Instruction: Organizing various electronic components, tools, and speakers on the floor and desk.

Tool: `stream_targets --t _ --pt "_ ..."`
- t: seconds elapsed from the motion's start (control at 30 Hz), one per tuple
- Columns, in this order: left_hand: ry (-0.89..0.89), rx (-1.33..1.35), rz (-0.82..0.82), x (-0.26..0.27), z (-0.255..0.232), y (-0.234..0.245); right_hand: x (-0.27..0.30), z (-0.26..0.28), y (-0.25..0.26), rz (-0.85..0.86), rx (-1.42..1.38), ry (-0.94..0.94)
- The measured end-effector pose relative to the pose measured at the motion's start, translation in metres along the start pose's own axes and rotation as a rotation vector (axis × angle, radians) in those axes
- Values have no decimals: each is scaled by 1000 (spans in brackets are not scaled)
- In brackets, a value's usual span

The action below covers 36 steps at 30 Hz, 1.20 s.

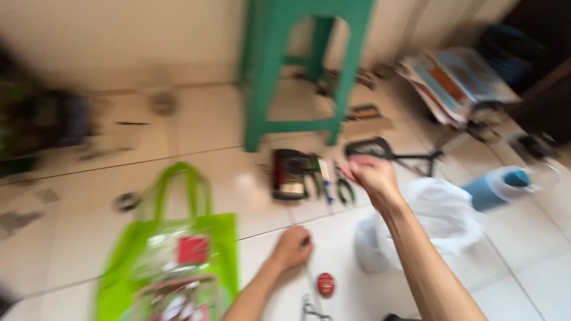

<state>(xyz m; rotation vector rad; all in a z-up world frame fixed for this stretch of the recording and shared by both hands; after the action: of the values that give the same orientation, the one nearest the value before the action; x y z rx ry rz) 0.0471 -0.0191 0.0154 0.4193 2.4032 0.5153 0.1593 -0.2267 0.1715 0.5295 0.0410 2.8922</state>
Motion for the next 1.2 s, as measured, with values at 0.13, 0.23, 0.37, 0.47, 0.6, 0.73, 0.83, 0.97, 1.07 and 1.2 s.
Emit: stream_targets --t 0.13,0.23,0.37,0.47,0.6,0.73,0.83,0.97,1.07,1.2 --pt "272 224 139 14 10 0 92 -31 -31 14 52 -96" --pt "408 323 126 46 -26 44 122 -68 -21 19 85 -208" --pt "403 272 -98 104 -59 124 135 -78 -19 73 286 -232" --pt "224 -222 -430 146 -49 206 152 -61 -18 -45 375 -226" --pt "513 -446 -518 181 -16 319 142 -63 -13 68 249 -66" --pt "713 -651 -432 202 11 370 176 -29 -40 -64 453 -107" --pt "1014 -451 -154 235 75 345 183 -32 -52 -97 587 -145" --pt "1015 -346 -192 257 130 309 160 -57 -45 -101 558 -74" --pt "945 -248 -208 263 170 273 141 -65 -48 2 646 24" --pt "793 -119 -23 219 175 285 127 -72 -51 -76 896 62"
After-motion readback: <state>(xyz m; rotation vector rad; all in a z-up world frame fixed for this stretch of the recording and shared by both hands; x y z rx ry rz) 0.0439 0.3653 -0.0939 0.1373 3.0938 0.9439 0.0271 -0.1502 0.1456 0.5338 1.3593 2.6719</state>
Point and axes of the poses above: each hand's wrist, its own x-axis away from the middle knuckle, its own y-axis out of the back of the hand, z = x × y, the point moved 7 cm from there along -x, towards the middle knuckle, and after that the axes turned 9 degrees about -y, right-handed, at the moved point
